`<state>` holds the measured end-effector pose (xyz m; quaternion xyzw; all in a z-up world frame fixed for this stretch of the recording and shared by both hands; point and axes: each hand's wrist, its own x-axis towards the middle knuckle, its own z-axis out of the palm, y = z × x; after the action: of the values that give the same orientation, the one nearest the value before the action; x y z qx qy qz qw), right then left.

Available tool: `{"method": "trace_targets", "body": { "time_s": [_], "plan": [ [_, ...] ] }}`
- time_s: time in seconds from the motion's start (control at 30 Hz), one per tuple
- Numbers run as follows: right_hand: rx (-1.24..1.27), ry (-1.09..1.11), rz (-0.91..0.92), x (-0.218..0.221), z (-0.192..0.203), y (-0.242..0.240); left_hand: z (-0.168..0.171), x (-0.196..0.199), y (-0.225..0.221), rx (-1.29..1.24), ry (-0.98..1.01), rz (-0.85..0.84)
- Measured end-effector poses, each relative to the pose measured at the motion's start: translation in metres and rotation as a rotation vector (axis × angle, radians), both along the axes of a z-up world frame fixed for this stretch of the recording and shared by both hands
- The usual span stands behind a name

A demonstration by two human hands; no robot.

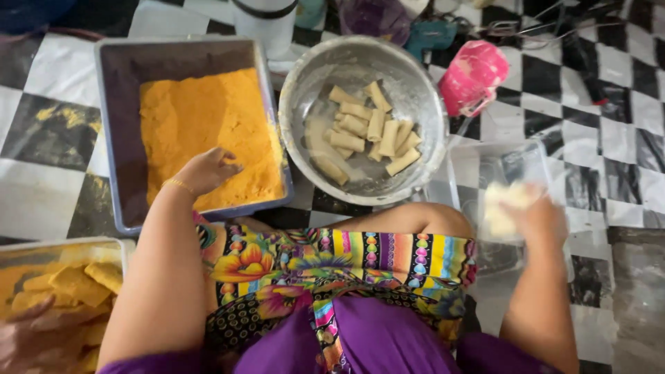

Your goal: Coating rolled food items in yellow powder and transferring them to a bowl

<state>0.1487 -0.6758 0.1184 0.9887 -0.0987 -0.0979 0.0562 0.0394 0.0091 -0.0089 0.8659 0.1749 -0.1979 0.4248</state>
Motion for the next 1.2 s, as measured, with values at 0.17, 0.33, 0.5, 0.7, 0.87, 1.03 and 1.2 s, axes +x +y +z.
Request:
{"method": "trace_targets", "body": {
  "time_s": [0.17, 0.33, 0.5, 0.7, 0.87, 1.03, 1.2],
  "plan": [
    [0.640, -0.477, 0.489, 0.107, -0.014, 0.126, 0.003, 0.016, 0.000, -0.138, 0.124, 0.084],
    [1.379, -0.065, -0.069, 0.194, -0.129, 0.236, -0.029, 0.000, 0.021, 0.092, 0.091, 0.074],
    [0.575, -0.235, 0.241, 0.164, -0.144, 0.298, -0.023, 0.000, 0.021, 0.059, 0.079, 0.085],
    [0.205, 0.398, 0.399, 0.077, -0.163, 0.349, -0.033, 0.013, 0.017, 0.030, 0.057, 0.038],
    [-0.064, 0.546, 0.516, 0.066, -0.212, 0.374, -0.039, 0.005, 0.022, -0.089, 0.033, 0.131],
    [0.157, 0.693, 0.388, 0.063, -0.181, 0.388, -0.042, 0.001, 0.030, -0.128, 0.011, 0.201],
    [0.022, 0.603, 0.504, 0.108, -0.292, 0.364, -0.049, 0.005, 0.028, -0.066, 0.047, 0.176]
  ]
}}
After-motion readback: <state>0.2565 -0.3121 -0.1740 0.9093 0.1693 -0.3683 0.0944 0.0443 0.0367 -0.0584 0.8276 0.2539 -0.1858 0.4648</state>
